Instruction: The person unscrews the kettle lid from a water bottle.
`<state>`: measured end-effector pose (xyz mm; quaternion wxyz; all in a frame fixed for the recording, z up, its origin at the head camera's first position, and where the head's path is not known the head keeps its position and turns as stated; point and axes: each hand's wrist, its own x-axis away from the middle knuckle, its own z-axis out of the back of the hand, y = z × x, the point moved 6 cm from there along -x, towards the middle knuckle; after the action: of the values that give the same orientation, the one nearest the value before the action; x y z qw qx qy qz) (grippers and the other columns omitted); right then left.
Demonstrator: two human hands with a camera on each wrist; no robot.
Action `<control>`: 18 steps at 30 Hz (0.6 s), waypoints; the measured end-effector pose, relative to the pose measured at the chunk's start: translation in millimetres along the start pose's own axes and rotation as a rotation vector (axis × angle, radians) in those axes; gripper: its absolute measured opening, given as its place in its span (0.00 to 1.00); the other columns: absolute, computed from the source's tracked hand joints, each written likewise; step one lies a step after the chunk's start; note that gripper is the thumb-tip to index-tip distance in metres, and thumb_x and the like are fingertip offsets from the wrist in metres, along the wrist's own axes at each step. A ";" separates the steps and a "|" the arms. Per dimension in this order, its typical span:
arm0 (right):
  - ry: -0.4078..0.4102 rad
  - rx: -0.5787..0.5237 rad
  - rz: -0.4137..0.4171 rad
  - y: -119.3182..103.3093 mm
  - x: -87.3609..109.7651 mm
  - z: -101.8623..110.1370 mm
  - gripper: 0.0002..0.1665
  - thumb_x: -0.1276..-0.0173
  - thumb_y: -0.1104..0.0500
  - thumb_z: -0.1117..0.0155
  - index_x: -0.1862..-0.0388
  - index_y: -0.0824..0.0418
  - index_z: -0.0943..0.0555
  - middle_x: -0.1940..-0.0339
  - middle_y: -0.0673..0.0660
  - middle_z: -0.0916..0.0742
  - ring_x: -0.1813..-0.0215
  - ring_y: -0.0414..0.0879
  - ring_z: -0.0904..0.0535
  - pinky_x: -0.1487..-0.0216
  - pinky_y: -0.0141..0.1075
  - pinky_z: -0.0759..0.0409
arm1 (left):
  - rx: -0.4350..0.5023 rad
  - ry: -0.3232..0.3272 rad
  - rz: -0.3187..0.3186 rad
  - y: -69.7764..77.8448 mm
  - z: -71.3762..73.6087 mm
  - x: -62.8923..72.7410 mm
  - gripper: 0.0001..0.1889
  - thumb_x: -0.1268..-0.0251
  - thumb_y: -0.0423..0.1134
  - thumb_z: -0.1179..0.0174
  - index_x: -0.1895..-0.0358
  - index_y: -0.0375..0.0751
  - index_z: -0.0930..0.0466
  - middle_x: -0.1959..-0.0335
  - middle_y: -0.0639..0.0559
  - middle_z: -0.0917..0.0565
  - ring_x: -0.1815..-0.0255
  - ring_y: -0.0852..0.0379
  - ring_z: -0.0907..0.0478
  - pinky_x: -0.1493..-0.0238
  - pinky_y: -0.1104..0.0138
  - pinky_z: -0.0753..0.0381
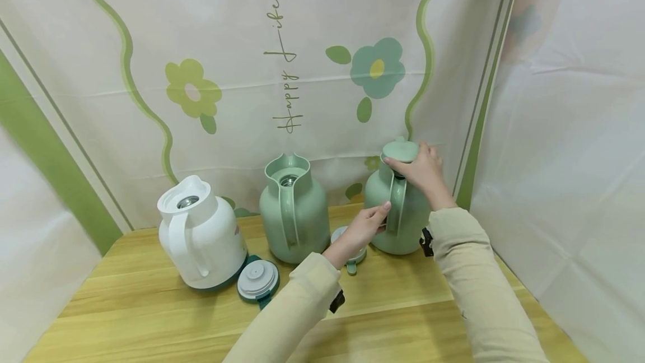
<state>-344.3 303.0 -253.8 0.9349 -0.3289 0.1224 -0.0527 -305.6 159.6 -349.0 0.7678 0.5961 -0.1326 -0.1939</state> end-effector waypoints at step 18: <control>0.072 0.051 -0.066 -7.4 -0.5 2.6 0.62 0.40 0.37 0.36 0.26 0.75 0.54 0.32 0.82 0.41 0.32 0.75 0.47 0.35 0.62 0.37 | 0.031 0.004 0.020 0.0 -0.6 1.1 0.26 0.28 0.59 0.58 0.59 0.41 0.20 0.55 0.53 0.20 0.44 0.57 0.22 0.41 0.63 0.21</control>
<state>-344.2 298.9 -247.1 0.9357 -0.3070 0.1437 -0.0985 -304.4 159.6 -349.2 0.7605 0.6071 -0.1399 -0.1831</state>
